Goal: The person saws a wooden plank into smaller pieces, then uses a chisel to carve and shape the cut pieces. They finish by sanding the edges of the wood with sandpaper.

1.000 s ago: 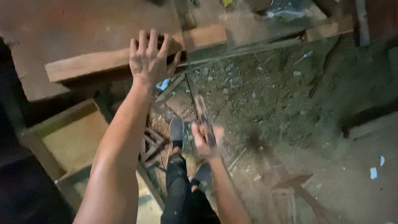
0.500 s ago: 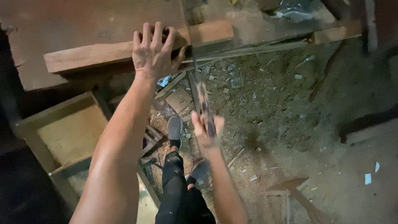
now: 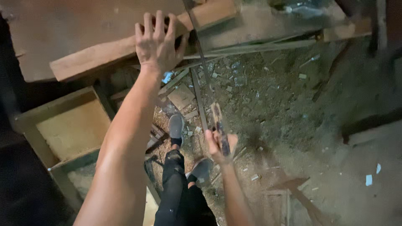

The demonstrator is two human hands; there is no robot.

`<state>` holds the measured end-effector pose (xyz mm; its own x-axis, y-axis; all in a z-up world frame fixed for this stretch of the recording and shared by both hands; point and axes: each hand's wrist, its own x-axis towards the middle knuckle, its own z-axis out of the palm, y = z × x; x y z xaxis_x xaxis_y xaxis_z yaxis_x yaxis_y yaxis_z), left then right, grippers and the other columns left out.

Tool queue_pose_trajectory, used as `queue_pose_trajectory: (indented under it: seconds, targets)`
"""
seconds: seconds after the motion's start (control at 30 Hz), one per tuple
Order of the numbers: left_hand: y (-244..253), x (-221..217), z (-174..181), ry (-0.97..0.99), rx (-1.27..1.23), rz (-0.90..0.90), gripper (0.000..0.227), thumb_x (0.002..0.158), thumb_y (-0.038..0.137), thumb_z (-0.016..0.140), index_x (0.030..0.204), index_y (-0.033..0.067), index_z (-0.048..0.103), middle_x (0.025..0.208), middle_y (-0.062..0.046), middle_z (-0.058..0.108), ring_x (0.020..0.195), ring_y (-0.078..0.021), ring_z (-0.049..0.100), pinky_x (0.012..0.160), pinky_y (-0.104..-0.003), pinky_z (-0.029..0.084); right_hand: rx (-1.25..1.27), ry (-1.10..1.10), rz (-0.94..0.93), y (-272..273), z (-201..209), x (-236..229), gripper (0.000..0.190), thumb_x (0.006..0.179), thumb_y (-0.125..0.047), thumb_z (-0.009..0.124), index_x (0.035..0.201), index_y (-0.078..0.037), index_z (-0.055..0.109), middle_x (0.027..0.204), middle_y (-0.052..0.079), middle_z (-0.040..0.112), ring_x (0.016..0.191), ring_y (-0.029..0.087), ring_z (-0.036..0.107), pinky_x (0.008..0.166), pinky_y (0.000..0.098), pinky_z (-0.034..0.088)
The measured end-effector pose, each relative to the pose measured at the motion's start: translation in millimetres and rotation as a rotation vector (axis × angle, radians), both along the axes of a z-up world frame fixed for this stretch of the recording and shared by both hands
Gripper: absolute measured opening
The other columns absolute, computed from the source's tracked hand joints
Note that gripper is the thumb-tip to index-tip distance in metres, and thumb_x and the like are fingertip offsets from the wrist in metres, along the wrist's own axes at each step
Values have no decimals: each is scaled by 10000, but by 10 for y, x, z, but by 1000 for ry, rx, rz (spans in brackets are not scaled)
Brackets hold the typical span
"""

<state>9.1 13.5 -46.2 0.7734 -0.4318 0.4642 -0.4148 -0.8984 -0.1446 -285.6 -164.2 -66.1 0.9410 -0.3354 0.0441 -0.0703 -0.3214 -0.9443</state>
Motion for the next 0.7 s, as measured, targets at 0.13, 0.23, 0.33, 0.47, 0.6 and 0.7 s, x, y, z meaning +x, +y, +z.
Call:
queue_pose_trajectory:
  seconds: [0.13,0.23,0.33,0.47,0.6,0.7]
  targets:
    - [-7,-17,38,-31,3,-46,543,981,512,671,1343,108,645,1352,-186,569,1235,-422,526,931,-587,480,-18,-58,87,-187,31,-103,468,943,-145,745,572,-99,463,519,5,398,446,114,353,455,312,283]
    - [34,-109,26,-10,33,-85,546,983,524,673,1336,109,650,1337,-186,566,1230,-416,523,909,-576,478,-105,-145,104,-157,39,-327,466,914,-137,748,567,-111,437,509,2,413,421,107,378,455,314,296]
    - [14,-28,89,8,36,-115,518,994,499,676,1316,94,652,1322,-185,569,1214,-406,525,881,-557,476,-130,-201,91,-21,-6,-339,406,933,-131,738,627,-119,471,569,25,506,468,113,506,480,296,375]
    - [-1,-59,127,29,32,-60,493,989,463,670,1278,64,639,1301,-164,575,1192,-383,536,878,-535,478,18,-86,-24,163,-83,-311,514,924,-105,782,587,-112,394,503,36,381,422,154,362,445,317,324]
    - [-25,-76,146,-23,60,-44,550,932,505,697,1316,115,638,1275,-149,575,1179,-371,537,872,-525,486,-26,-139,68,1,46,-241,436,936,-140,744,582,-154,490,525,-55,538,404,71,500,413,264,399]
    - [-16,-73,123,-35,96,-51,541,945,506,686,1315,114,639,1292,-156,577,1172,-363,537,850,-520,485,116,-125,127,-265,385,-173,503,925,-139,740,537,-134,419,490,-65,468,369,78,399,375,283,291]
